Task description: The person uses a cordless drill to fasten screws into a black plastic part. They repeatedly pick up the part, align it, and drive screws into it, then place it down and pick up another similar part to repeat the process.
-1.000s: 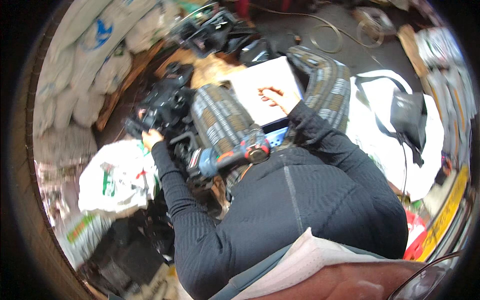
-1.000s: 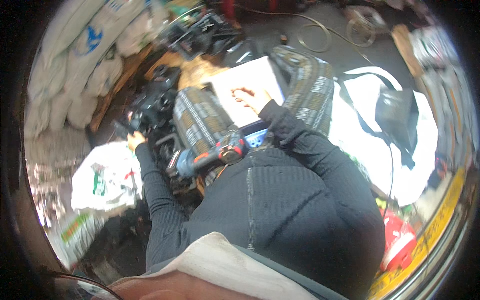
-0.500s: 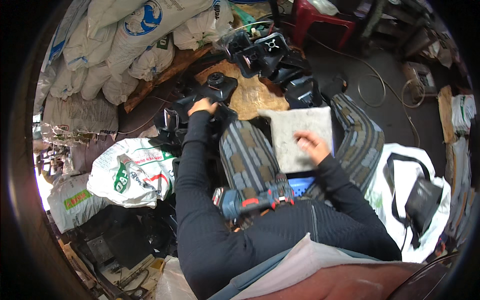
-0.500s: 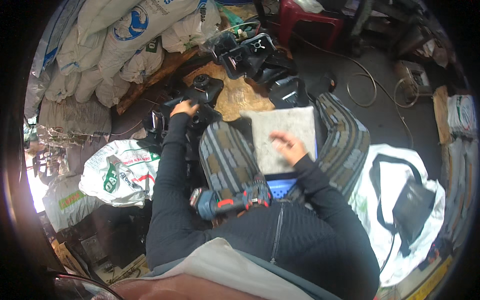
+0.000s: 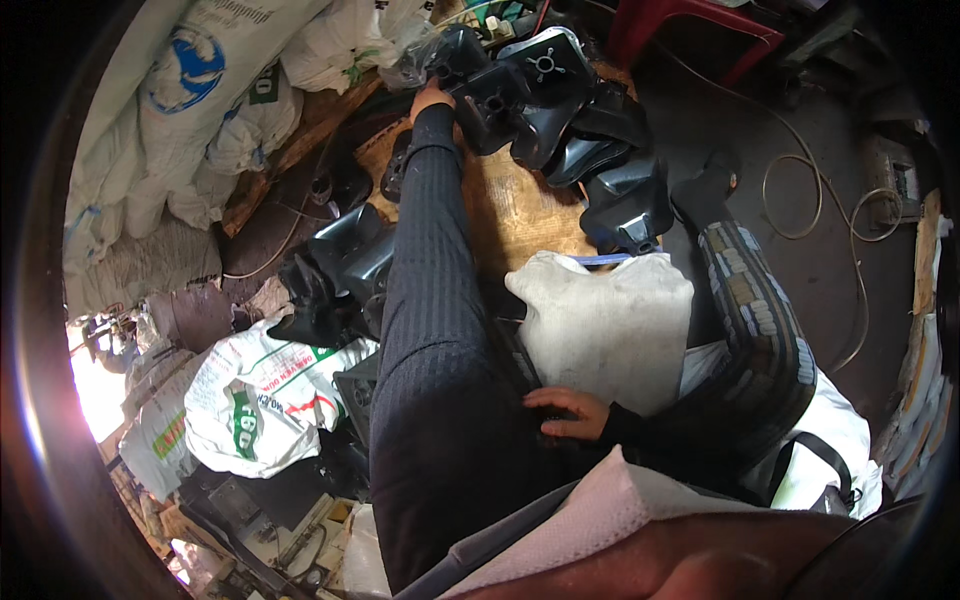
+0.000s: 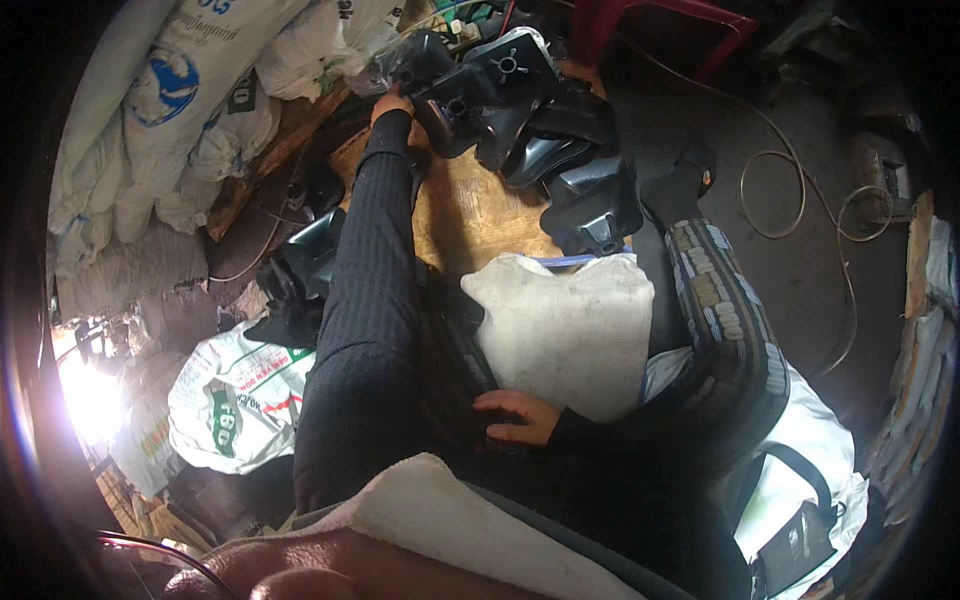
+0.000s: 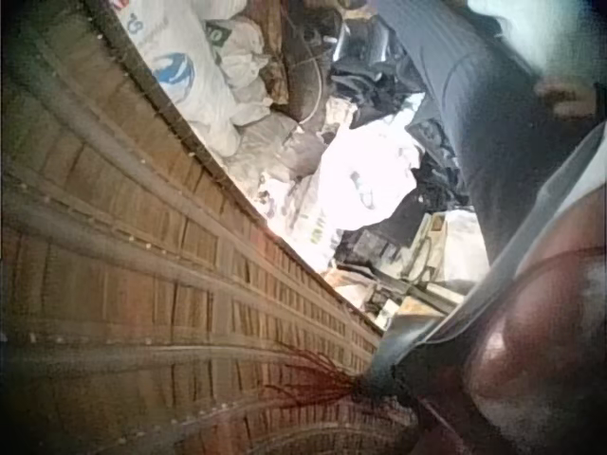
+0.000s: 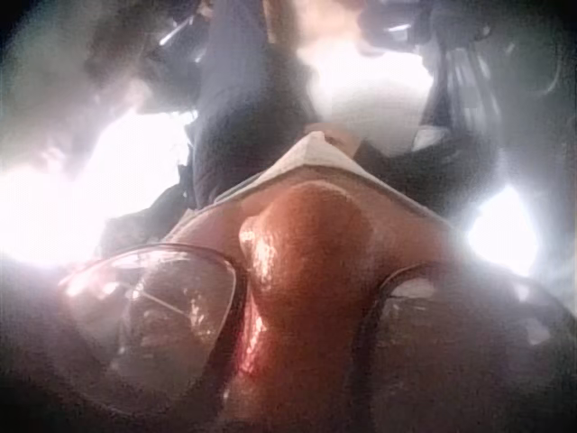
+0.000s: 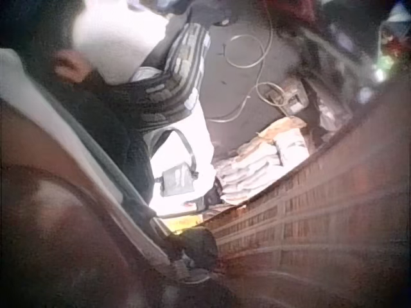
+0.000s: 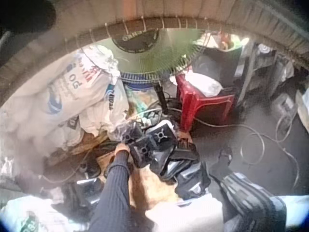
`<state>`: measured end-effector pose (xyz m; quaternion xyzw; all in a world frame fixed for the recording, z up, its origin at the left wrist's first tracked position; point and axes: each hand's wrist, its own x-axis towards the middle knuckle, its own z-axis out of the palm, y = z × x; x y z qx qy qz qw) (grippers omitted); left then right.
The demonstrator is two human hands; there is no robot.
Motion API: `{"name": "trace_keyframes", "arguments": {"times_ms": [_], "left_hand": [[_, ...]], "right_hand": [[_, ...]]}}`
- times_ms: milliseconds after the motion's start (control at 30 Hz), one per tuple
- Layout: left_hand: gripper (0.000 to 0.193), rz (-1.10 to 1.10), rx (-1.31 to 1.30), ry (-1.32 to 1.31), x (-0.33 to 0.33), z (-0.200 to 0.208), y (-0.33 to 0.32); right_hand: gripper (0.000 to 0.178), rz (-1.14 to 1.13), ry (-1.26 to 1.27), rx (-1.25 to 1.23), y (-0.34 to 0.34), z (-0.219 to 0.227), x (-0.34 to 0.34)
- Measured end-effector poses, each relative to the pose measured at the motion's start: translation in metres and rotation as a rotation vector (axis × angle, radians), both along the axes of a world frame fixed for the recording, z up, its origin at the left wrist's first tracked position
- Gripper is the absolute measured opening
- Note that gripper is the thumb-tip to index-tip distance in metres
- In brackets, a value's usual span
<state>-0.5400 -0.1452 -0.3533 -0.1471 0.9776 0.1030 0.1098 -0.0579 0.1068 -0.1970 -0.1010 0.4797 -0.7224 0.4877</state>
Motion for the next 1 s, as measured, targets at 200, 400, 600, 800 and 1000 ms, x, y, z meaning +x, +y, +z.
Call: {"name": "trace_keyframes", "arguments": {"times_ms": [200, 400, 600, 800, 1000], "left_hand": [[0.043, -0.063, -0.093, -0.018, -0.036, -0.04, 0.036], [0.026, -0.144, -0.237, 0.256, -0.026, -0.048, 0.008], [0.022, -0.171, -0.181, 0.612, 0.043, -0.03, 0.006], [0.02, -0.521, -0.094, 0.603, 0.11, 0.023, 0.006], [0.019, -0.776, -0.148, 0.35, 0.187, 0.073, 0.036]], "right_hand": [[0.043, -0.022, -0.051, -0.07, -0.002, -0.028, 0.003], [0.042, 0.024, -0.003, -0.08, -0.005, -0.03, 0.012], [0.042, 0.073, -0.185, -0.045, 0.001, 0.004, -0.009], [0.042, -0.077, 0.23, -0.021, -0.006, 0.006, 0.012], [0.041, -0.099, 0.314, 0.05, -0.008, 0.013, 0.022]]}}
